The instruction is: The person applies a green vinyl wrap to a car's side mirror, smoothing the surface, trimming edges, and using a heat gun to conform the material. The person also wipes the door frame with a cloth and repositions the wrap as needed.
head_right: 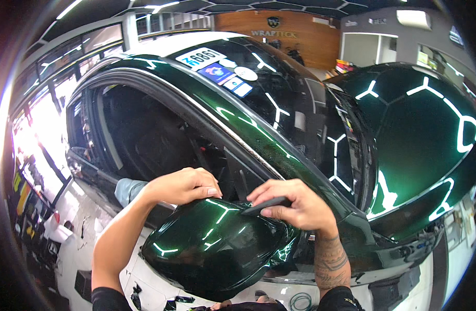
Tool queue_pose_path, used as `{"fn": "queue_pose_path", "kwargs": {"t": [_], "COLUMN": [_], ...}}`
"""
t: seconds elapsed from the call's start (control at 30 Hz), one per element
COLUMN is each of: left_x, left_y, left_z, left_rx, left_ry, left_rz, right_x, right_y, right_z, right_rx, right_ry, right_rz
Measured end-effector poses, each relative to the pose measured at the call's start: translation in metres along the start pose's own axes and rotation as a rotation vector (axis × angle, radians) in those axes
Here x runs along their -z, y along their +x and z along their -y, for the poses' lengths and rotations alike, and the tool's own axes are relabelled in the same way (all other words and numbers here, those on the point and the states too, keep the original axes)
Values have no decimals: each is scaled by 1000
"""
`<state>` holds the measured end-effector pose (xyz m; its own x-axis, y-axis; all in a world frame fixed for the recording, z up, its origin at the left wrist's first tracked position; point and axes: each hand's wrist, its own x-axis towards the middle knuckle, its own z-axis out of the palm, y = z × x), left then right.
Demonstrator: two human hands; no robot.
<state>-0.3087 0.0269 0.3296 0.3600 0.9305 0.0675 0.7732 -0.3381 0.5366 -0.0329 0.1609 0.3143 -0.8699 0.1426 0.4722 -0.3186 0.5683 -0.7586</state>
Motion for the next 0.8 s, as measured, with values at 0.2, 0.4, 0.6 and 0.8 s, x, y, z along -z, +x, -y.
{"fn": "queue_pose_path", "kwargs": {"t": [0.2,0.4,0.6,0.8], "left_x": [9,6,10,-52], "left_y": [5,-17,-73,-136], "left_z": [-28,-43,-38,-15], "left_rx": [119,86,551,569], "left_ry": [183,357,-86,-897], "left_rz": [91,-80,-452,-312], "right_x": [-52,-40,-59,-96], "right_y": [16,13,1,-17], "right_z": [-11,-1,6,47], "right_rx": [28,97,167,420], "right_ry": [-417,-286,-614,-702], "right_rz": [-203,-283,-261,34]}}
